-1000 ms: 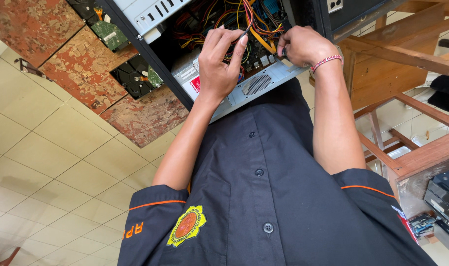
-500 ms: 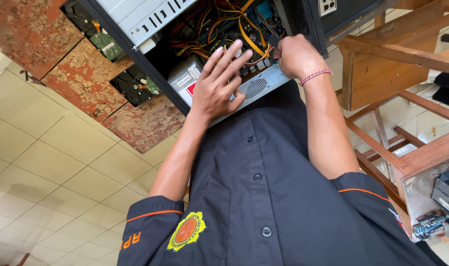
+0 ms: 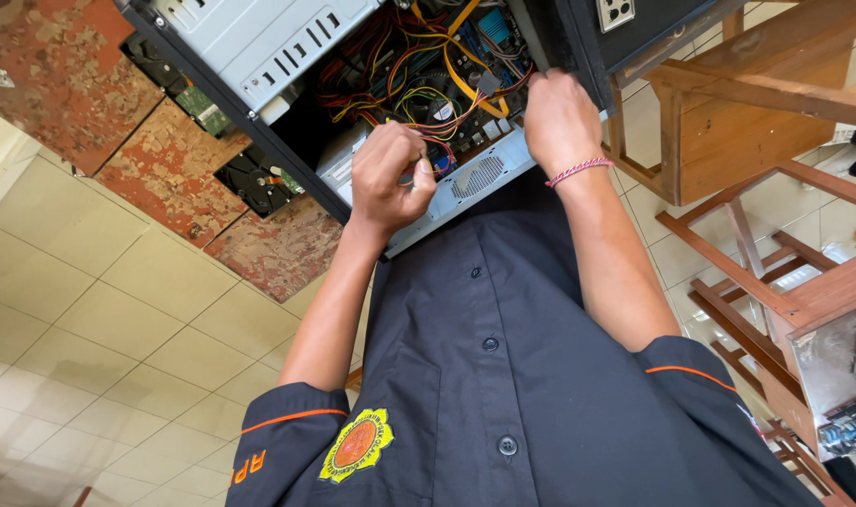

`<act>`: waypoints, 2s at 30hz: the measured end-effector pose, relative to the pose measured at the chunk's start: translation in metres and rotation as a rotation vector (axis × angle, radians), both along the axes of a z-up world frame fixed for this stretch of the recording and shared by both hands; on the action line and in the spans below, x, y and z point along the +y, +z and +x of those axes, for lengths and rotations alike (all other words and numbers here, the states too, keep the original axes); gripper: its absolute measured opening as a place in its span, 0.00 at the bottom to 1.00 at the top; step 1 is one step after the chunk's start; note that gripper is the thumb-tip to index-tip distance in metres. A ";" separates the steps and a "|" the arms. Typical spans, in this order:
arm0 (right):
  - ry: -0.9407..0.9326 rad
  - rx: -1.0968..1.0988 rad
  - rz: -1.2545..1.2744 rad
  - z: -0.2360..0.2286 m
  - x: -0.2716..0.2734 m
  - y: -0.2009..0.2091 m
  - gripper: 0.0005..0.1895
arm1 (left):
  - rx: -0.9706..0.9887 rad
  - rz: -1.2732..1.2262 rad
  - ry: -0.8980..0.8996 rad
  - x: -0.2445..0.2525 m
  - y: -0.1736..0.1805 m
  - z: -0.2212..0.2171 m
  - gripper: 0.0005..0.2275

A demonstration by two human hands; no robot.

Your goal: The person works inside an open desktop computer case, using both hands to connect and disconnect various internal cables and connectors. They repeatedly reach into the case to adjust wiring near the motherboard and power supply, then briefly handle the side panel before continuing to manipulate the internal components.

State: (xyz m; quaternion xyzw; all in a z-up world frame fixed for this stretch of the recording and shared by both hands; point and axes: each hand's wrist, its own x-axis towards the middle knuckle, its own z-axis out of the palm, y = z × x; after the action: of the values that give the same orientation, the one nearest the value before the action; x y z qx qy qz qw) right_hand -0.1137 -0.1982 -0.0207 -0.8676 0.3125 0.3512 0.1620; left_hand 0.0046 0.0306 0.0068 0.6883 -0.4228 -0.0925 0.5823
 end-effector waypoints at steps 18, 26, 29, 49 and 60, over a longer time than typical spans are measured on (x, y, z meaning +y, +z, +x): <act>-0.159 -0.095 -0.048 0.012 0.004 -0.010 0.23 | 0.076 0.130 0.034 -0.003 -0.003 -0.005 0.08; -0.212 -0.316 -0.122 0.016 0.001 -0.042 0.12 | 0.054 0.110 0.066 -0.003 -0.006 -0.003 0.08; -0.298 -0.329 -0.137 0.009 -0.003 -0.044 0.10 | 0.053 0.104 0.066 0.000 -0.004 0.000 0.07; -0.114 -0.361 -0.410 -0.001 -0.009 -0.073 0.07 | 0.104 0.049 0.097 0.009 -0.011 0.009 0.04; 0.020 -0.256 -0.471 -0.001 -0.022 -0.080 0.05 | 0.101 0.030 0.111 0.010 -0.013 0.008 0.04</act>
State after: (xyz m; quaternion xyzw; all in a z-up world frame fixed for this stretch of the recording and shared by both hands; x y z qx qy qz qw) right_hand -0.1146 -0.2200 -0.1009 -0.9217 0.3542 0.1579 -0.0098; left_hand 0.0124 0.0408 -0.0064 0.7139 -0.3524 -0.1012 0.5966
